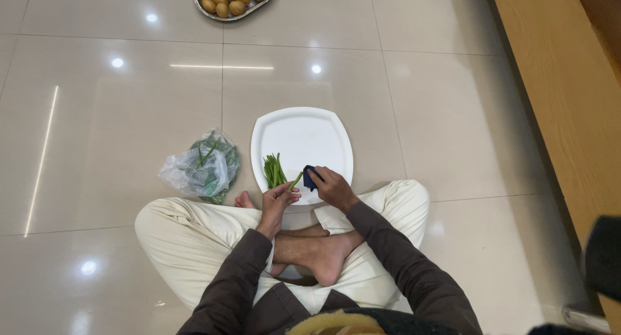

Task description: The person cleans green beans by hand and places them on a white plate while sitting on the floor.

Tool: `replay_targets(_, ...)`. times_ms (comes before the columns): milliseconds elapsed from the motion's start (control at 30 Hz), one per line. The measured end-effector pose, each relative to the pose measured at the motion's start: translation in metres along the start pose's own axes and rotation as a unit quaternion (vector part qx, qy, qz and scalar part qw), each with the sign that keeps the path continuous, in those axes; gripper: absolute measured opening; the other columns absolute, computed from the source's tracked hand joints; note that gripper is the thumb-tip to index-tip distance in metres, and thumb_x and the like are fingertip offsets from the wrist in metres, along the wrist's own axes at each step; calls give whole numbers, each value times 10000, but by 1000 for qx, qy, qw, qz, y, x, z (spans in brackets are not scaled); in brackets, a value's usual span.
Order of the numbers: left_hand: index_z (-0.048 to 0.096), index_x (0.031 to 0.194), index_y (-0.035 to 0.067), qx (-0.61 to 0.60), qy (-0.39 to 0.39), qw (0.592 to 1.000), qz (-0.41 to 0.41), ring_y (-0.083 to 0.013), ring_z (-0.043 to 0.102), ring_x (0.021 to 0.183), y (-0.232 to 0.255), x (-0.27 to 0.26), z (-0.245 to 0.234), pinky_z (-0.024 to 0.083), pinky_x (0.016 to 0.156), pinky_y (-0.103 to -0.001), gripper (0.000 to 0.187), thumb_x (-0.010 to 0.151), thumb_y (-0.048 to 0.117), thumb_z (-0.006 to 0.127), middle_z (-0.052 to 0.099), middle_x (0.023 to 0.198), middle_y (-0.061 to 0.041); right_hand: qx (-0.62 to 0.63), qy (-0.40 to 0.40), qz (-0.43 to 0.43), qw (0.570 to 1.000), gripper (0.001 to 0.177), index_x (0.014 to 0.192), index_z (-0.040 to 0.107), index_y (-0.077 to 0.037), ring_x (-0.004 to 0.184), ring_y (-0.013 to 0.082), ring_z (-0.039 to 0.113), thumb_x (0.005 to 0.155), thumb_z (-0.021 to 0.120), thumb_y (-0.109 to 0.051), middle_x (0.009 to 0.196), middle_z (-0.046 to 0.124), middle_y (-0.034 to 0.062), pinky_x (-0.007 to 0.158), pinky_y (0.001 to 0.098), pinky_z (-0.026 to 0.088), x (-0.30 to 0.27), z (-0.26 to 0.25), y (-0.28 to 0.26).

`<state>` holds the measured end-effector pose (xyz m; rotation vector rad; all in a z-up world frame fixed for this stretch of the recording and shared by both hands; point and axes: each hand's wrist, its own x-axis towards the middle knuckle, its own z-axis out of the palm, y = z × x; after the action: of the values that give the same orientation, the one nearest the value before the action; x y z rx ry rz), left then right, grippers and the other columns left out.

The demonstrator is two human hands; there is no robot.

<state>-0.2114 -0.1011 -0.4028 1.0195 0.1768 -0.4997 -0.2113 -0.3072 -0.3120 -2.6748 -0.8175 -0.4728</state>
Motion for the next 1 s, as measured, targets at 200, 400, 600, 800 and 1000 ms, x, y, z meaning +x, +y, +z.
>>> replay_targets(200,602,1366,-111,-38,-41,998,-43,-177,688,801,-2,-11,11,575,734,-290,378,1008,-4,548,703,1000,-143,-36,-5,-145,989,505,1275,641,113,914,287,666,785,699,8,1129,626,172,828,376,589,-34,22,-8)
replay_targets(400,539,1409,-67,-69,-22,997,-24,-197,702,770,-6,-17,20,584,739,-307,418,996,-7,508,668,934,-106,4,67,41,997,604,1264,643,69,958,328,683,661,673,42,1124,632,186,811,381,595,-35,8,-12)
replay_targets(600,477,1435,-165,-153,-57,986,-41,-171,633,724,-7,-27,24,549,666,-312,452,1026,22,441,640,928,-104,89,27,-29,995,535,1320,631,73,903,303,665,811,766,-20,1138,637,185,780,405,581,-26,15,-30)
replay_targets(800,457,1491,-92,-158,-50,986,-33,-156,572,673,6,-30,33,506,605,-288,504,996,0,451,560,832,-63,79,73,58,993,593,1304,650,27,973,336,684,713,694,44,1125,635,173,814,401,596,-23,12,-14)
replay_targets(1000,426,1534,-54,-174,-61,982,-29,-123,489,607,18,-35,35,444,551,-249,544,995,20,444,512,789,-30,77,43,-29,996,574,1323,634,58,952,319,663,757,733,29,1138,634,185,821,408,583,-35,24,-24)
